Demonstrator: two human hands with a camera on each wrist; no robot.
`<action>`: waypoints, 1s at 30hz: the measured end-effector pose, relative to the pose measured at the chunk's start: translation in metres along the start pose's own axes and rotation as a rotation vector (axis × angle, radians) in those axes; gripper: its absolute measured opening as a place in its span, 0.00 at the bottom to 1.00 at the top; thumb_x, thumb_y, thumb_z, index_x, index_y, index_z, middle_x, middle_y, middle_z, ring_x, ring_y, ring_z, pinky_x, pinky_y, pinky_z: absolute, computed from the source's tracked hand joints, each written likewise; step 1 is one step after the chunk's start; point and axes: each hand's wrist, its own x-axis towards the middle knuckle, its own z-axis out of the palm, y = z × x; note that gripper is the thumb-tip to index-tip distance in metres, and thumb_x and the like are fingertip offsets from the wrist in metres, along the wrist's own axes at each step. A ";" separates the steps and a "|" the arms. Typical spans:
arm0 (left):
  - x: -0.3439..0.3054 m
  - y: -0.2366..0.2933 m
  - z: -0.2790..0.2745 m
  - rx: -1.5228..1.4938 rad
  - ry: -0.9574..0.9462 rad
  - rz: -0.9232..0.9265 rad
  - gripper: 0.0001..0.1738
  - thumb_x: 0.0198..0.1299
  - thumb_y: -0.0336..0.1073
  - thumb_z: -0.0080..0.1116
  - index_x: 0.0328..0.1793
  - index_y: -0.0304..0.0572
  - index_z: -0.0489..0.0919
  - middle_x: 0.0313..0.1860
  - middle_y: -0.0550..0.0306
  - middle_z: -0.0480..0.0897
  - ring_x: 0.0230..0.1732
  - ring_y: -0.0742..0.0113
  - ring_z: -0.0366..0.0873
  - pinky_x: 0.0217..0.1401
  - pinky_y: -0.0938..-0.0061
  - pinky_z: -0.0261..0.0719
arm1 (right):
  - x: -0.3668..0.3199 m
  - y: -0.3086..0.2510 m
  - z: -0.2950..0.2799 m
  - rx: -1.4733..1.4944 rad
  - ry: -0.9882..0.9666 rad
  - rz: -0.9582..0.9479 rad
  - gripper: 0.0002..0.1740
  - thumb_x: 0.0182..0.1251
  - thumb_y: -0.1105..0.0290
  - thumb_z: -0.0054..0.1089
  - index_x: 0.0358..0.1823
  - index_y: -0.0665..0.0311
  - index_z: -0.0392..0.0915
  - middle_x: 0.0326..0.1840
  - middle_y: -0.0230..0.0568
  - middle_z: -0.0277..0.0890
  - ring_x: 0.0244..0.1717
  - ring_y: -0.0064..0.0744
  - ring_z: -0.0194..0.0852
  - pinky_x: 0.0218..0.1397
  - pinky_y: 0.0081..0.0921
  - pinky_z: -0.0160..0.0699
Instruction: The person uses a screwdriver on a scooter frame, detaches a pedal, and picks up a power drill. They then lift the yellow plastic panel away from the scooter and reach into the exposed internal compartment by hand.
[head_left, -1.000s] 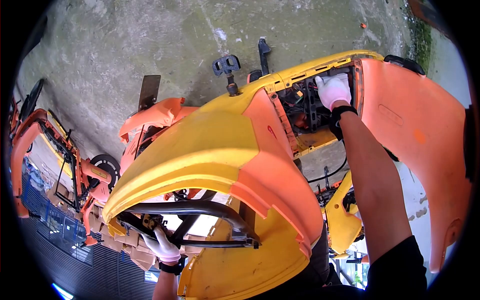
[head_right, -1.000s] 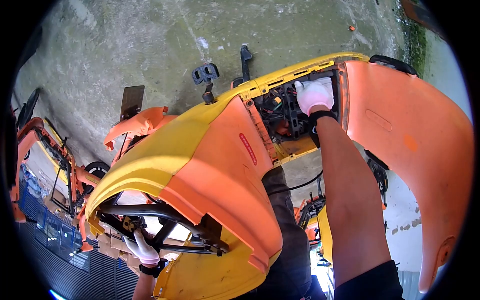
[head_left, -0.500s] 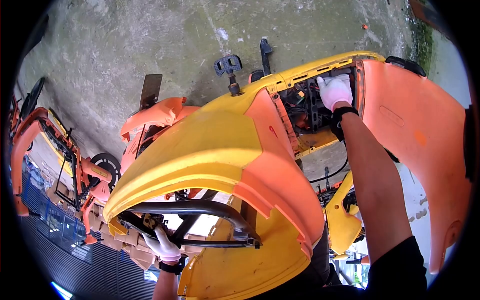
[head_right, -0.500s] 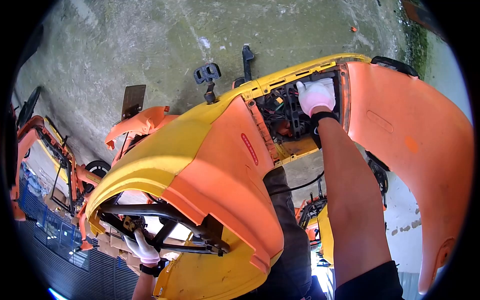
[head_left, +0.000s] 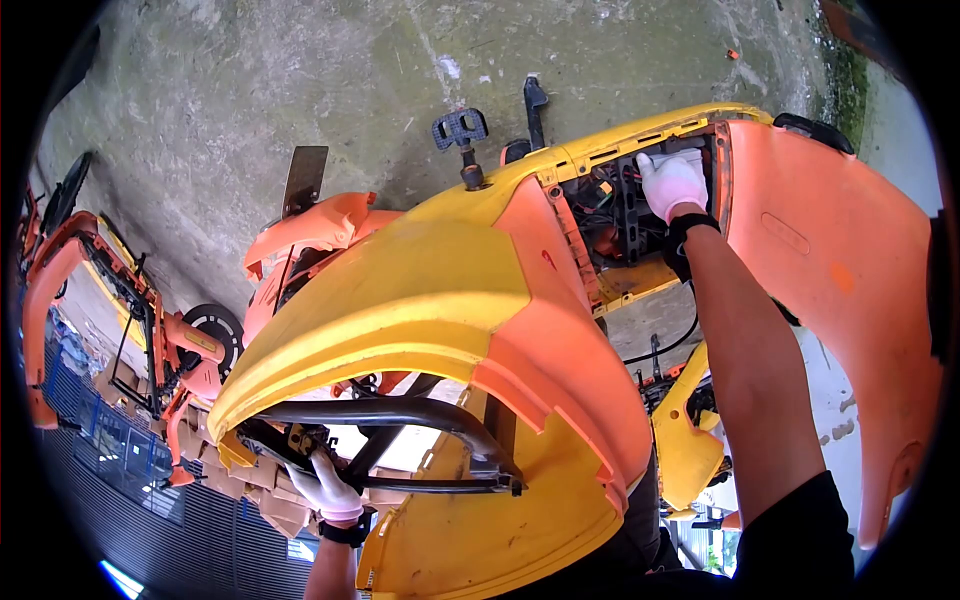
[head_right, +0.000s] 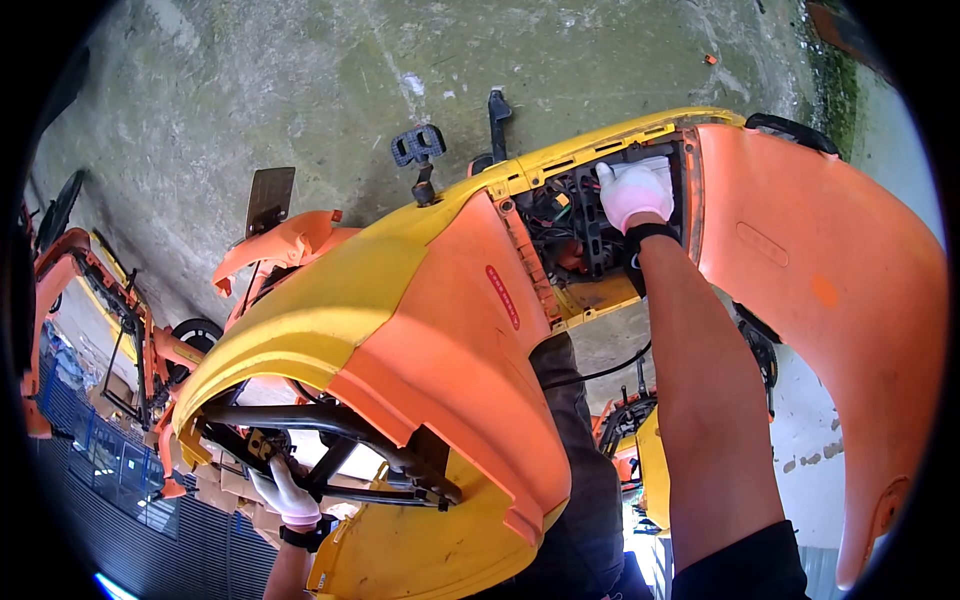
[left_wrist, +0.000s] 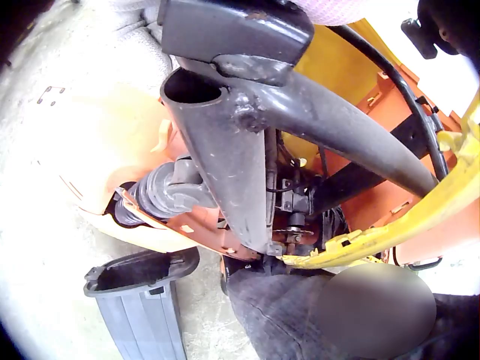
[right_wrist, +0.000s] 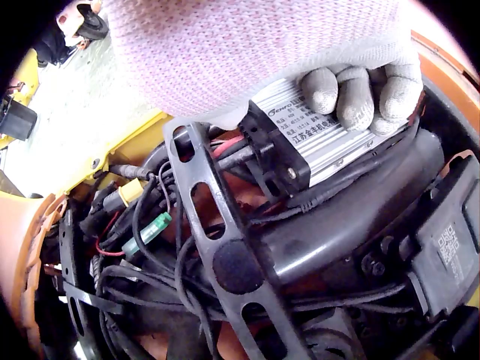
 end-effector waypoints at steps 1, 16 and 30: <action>0.000 0.000 -0.001 0.002 -0.010 0.002 0.21 0.65 0.38 0.50 0.60 0.34 0.67 0.29 0.64 0.73 0.19 0.81 0.66 0.20 0.87 0.65 | -0.001 0.000 -0.001 0.002 -0.009 0.002 0.38 0.69 0.37 0.41 0.39 0.69 0.84 0.42 0.58 0.82 0.49 0.52 0.80 0.54 0.42 0.76; -0.001 0.009 0.001 0.001 -0.034 -0.051 0.21 0.65 0.37 0.48 0.61 0.34 0.66 0.37 0.61 0.75 0.23 0.79 0.68 0.22 0.86 0.66 | -0.002 -0.001 -0.003 -0.011 -0.042 0.007 0.37 0.69 0.37 0.40 0.44 0.66 0.84 0.47 0.54 0.82 0.52 0.50 0.80 0.55 0.42 0.76; -0.001 0.009 0.001 0.021 -0.030 -0.041 0.21 0.65 0.37 0.48 0.61 0.34 0.66 0.35 0.61 0.74 0.22 0.80 0.66 0.22 0.86 0.65 | -0.005 -0.002 -0.007 -0.026 -0.040 -0.011 0.37 0.70 0.37 0.38 0.44 0.65 0.84 0.48 0.53 0.82 0.52 0.49 0.80 0.56 0.42 0.76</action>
